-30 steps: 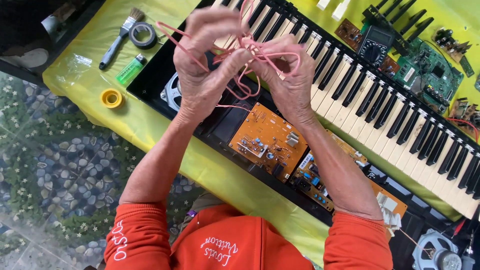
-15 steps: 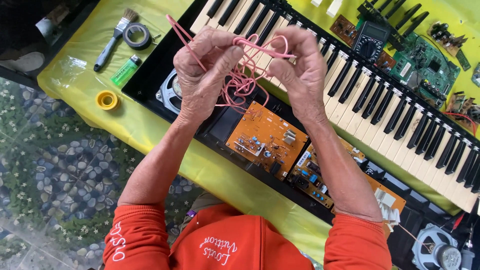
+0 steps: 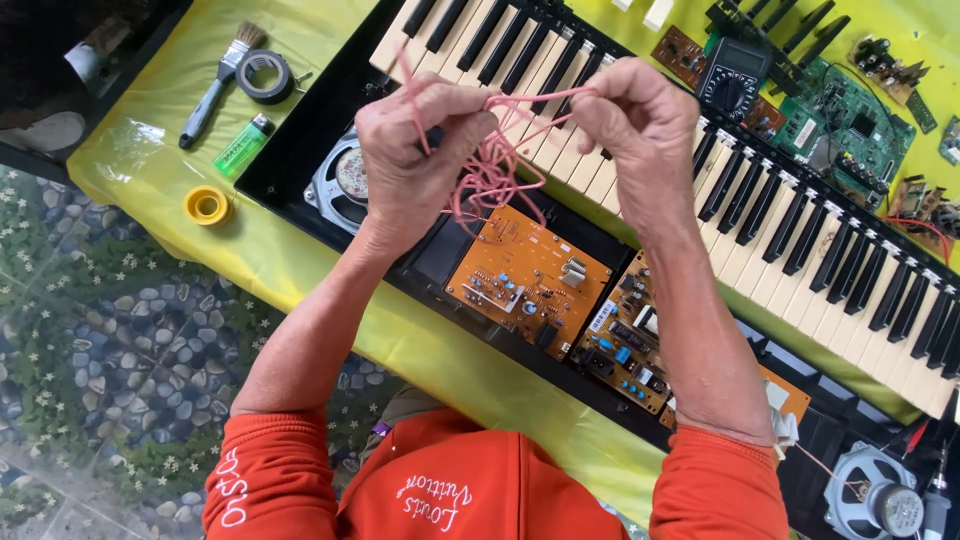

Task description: The person is untangling and organizing internal wiring while repairing an electronic keyboard, using a multimeter to test connections.

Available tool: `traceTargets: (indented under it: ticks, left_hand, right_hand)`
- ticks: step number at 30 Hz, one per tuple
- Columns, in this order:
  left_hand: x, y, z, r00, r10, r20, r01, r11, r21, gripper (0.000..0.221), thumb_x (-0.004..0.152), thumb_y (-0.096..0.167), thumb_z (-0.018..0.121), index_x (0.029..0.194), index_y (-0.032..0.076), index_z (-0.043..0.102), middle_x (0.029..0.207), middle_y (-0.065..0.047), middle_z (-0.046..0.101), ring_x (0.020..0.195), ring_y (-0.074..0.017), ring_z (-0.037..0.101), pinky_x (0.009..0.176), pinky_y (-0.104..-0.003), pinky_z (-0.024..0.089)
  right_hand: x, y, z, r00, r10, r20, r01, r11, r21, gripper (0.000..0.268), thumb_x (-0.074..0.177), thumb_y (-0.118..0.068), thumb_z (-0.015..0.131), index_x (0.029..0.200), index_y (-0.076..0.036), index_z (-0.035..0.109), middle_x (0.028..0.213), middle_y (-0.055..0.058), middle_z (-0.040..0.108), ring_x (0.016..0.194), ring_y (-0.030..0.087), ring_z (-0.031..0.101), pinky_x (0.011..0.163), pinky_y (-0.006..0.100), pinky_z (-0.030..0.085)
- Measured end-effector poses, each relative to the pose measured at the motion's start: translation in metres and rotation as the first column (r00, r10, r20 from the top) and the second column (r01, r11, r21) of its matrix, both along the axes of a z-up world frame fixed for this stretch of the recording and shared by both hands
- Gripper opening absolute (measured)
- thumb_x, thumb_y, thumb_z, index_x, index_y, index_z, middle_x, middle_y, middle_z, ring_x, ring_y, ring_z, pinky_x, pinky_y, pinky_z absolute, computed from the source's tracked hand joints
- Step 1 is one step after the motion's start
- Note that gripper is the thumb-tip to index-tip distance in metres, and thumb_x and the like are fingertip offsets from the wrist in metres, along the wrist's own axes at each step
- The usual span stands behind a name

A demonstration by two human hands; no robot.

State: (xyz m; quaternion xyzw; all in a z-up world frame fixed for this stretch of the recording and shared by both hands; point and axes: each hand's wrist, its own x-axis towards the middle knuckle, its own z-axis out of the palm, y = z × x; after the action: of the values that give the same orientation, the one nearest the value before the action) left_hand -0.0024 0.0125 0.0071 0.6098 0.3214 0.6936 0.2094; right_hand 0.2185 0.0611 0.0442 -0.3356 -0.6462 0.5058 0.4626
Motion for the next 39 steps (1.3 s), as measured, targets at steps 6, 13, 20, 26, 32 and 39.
traceTargets:
  ticks: [6,13,20,26,32,39]
  left_hand:
    - [0.009,0.004,0.009,0.940,0.295,-0.169,-0.281,0.954,0.103,0.011,0.093,-0.005,0.078,0.098,0.002,0.072,0.084,-0.011,0.075,0.071,-0.0186,0.072,0.062,-0.028,0.061]
    - [0.010,0.002,0.002,0.991,0.008,0.135,0.007,0.994,-0.108,0.008,0.102,0.002,0.074,0.108,0.003,0.068,0.096,-0.011,0.072,0.080,-0.0169,0.073,0.071,-0.023,0.066]
    - [0.005,0.003,-0.001,0.865,-0.157,0.476,0.252,0.957,-0.141,0.012,0.103,0.008,0.075,0.113,0.006,0.069,0.103,-0.005,0.072,0.088,-0.0102,0.069,0.079,-0.019,0.062]
    - [0.015,0.000,0.002,0.893,-0.191,0.408,0.281,0.944,-0.174,0.014,0.105,0.016,0.072,0.111,0.005,0.068,0.098,-0.007,0.072,0.078,-0.0101,0.072,0.067,-0.020,0.067]
    - [0.029,-0.005,0.007,0.881,-0.259,0.396,0.336,0.932,-0.137,0.009,0.105,0.010,0.071,0.114,0.008,0.068,0.102,-0.004,0.070,0.083,-0.0092,0.067,0.074,-0.019,0.062]
    - [0.027,-0.004,0.007,0.894,-0.326,0.308,0.393,0.901,-0.184,0.012,0.105,0.014,0.069,0.109,0.003,0.071,0.093,-0.006,0.071,0.074,-0.0085,0.062,0.068,-0.017,0.056]
  right_hand:
    - [0.006,-0.019,0.014,0.976,0.030,0.216,-0.092,0.954,0.286,0.011,0.102,-0.016,0.077,0.100,-0.019,0.066,0.119,0.001,0.059,0.111,0.016,0.058,0.099,0.030,0.057]
    - [0.024,-0.015,0.001,0.903,0.018,0.429,-0.204,0.897,0.392,0.013,0.098,-0.021,0.081,0.100,-0.016,0.070,0.113,0.005,0.069,0.108,0.018,0.064,0.118,0.052,0.046]
    - [0.029,-0.006,0.006,0.815,0.027,0.579,-0.217,0.940,0.262,0.010,0.102,0.003,0.079,0.098,-0.006,0.075,0.102,0.011,0.071,0.088,0.016,0.067,0.072,0.022,0.058]
    - [0.033,-0.008,0.038,0.769,0.059,0.636,-0.150,0.985,0.089,0.029,0.097,0.005,0.070,0.123,-0.007,0.063,0.130,0.016,0.058,0.116,0.029,0.059,0.097,0.037,0.059]
    - [0.007,-0.028,0.045,0.858,-0.213,0.468,-0.095,0.830,0.550,0.031,0.096,0.006,0.071,0.121,-0.004,0.055,0.122,0.018,0.059,0.112,0.030,0.063,0.091,0.037,0.059]
    - [0.011,-0.016,0.039,0.823,-0.294,0.485,-0.241,0.592,0.769,0.011,0.106,0.004,0.080,0.103,-0.003,0.071,0.091,0.010,0.065,0.085,0.023,0.058,0.075,0.038,0.051]
